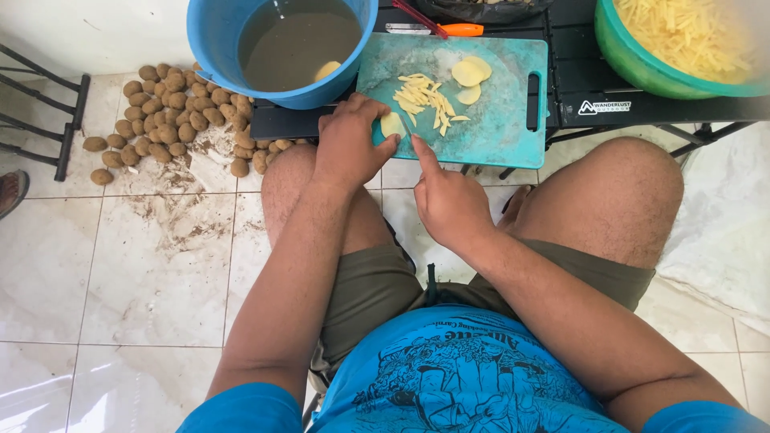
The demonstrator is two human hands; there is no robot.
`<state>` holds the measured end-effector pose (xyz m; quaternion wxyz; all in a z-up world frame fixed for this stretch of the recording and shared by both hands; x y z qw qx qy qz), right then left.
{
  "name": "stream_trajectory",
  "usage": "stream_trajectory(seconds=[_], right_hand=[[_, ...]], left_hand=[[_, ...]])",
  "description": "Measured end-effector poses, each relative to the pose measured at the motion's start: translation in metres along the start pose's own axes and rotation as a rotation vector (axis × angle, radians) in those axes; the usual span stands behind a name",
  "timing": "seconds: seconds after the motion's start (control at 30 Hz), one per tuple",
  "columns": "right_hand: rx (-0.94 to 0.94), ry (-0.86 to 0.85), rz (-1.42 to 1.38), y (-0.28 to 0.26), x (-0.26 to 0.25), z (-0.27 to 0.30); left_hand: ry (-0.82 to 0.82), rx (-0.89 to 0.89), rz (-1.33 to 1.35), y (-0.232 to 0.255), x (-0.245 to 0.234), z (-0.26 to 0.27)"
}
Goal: Slicing peeled potatoes into thin strips for fries using a knife on a cutting board
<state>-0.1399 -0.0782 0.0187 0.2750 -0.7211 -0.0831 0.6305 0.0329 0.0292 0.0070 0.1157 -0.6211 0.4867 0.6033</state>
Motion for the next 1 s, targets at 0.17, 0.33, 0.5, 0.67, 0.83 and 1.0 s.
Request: stream_trajectory(seconds=[0.17, 0.33, 0.5, 0.67, 0.83, 1.0], right_hand=[[-0.001, -0.005, -0.03, -0.003, 0.002, -0.004], [0.0, -0.003, -0.015, -0.009, 0.003, -0.014], [0.021, -0.004, 0.079, -0.013, 0.009, -0.026], [0.004, -0.051, 0.082, -0.008, 0.004, -0.007], [0.012, -0.05, 0.114, 0.002, 0.004, 0.011], [0.004, 0.039, 0.07, 0.007, 0.0, 0.006]], left_hand=[[-0.019, -0.007, 0.0, 0.0, -0.001, 0.0], [-0.048, -0.005, -0.009, 0.0, -0.003, -0.001], [-0.051, -0.023, -0.046, 0.002, -0.004, -0.001], [-0.058, -0.022, -0.016, 0.0, -0.004, -0.001], [-0.017, -0.01, 0.008, 0.002, -0.005, 0.001], [-0.005, -0.011, 0.032, 0.0, -0.003, 0.001]])
Point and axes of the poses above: each hand's wrist, its own z-axis away from the middle knuckle, its own x-axis out of the palm, y = z × x, the point moved 1 cm from there along -z, towards the middle knuckle
